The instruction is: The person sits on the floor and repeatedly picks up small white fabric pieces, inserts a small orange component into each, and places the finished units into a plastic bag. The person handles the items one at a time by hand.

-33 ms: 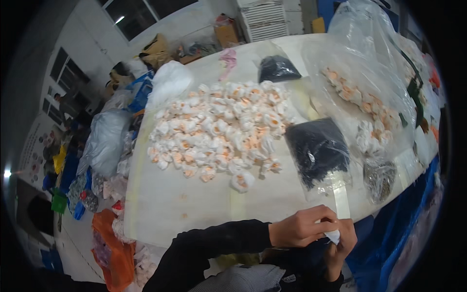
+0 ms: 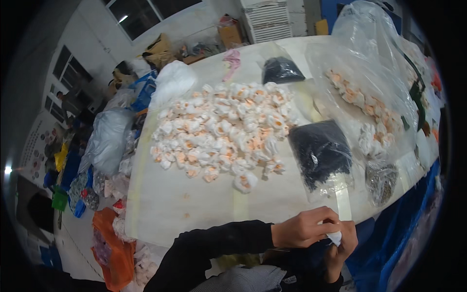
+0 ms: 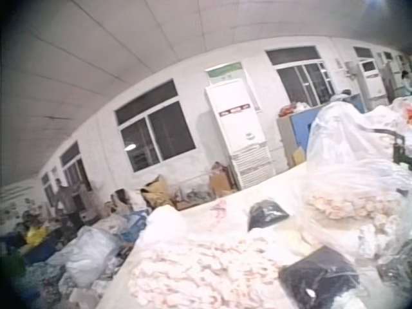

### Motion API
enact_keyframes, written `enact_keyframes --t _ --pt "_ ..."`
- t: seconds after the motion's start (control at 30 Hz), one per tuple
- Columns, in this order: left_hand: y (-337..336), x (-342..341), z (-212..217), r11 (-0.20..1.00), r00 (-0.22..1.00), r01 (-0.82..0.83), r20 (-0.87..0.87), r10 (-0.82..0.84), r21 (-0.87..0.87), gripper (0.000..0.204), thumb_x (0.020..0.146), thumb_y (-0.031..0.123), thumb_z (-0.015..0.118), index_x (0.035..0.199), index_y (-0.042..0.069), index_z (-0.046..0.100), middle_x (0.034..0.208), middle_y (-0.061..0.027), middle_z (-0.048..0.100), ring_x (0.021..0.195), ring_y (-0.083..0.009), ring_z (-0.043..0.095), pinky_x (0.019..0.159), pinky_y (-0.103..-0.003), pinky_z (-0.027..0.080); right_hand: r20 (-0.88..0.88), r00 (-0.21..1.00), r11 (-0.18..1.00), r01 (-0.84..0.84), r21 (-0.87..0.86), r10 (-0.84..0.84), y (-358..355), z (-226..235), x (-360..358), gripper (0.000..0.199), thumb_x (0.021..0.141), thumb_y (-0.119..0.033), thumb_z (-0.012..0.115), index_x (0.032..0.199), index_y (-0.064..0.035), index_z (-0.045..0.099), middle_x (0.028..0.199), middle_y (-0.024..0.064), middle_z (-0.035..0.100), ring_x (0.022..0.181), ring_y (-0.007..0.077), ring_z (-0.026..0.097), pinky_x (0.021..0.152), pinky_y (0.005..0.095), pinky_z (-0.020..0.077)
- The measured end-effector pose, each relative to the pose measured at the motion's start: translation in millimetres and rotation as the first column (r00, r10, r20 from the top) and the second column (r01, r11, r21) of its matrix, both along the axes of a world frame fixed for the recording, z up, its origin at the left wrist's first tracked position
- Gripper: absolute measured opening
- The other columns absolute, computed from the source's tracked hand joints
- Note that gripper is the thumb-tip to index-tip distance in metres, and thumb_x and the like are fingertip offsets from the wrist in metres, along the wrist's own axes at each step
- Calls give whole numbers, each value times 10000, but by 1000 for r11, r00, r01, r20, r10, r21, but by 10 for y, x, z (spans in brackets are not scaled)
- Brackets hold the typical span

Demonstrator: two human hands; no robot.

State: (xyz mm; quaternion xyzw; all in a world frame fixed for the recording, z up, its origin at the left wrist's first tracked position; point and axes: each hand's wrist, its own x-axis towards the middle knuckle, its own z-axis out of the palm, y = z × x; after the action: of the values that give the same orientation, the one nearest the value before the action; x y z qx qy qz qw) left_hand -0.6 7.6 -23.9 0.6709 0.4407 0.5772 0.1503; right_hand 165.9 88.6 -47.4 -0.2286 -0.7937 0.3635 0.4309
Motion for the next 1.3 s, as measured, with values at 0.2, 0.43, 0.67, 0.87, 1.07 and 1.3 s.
enact_keyframes --t 0.2,0.43,0.67,0.87,1.07,1.3 --pt "9 77 -11 995 998 -55 -29 58 86 401 827 -61 736 1220 -4 679 1089 -142 605 955 -300 652 787 -368 552 19 994 988 104 117 -107 -66 -42 -76 367 991 -295 585 879 53 559 795 127 510 692 264 545 616 354 389" --pt "3 40 11 999 986 -20 164 26 -41 389 821 -69 708 1196 30 677 1121 -126 578 971 -299 643 818 -364 536 67 990 992 124 35 -126 34 -270 -49 389 1027 -318 555 878 42 563 821 130 581 731 227 595 641 332 426" --pt "89 -224 0 967 967 -179 148 207 -183 254 863 -15 703 1109 33 659 1120 -103 641 949 -265 687 809 -347 544 42 993 987 -107 -122 113 169 -128 -237 327 898 -46 670 1215 32 658 962 162 718 853 223 704 726 314 527" --pt "42 -375 110 914 882 -210 337 330 -347 280 847 -65 708 1110 17 662 984 -88 699 885 -135 686 772 -302 554 362 928 988 29 150 -82 862 -283 -532 390 888 -178 767 1228 -9 679 896 181 715 798 334 709 719 400 544" --pt "45 -265 -44 895 921 -289 156 357 -340 238 845 -108 700 1050 5 657 948 -74 707 861 -120 698 764 -268 549 445 856 935 116 334 -265 1118 -576 -963 187 866 -205 732 997 -94 658 894 117 640 837 341 673 681 473 531" --pt "95 -237 -195 865 910 -159 270 316 -477 357 825 -184 627 1131 -6 582 1032 -90 670 954 -139 684 832 -275 558 272 949 980 116 160 -157 1089 -465 -846 110 896 -125 700 988 -86 654 825 99 609 735 286 650 639 412 506"
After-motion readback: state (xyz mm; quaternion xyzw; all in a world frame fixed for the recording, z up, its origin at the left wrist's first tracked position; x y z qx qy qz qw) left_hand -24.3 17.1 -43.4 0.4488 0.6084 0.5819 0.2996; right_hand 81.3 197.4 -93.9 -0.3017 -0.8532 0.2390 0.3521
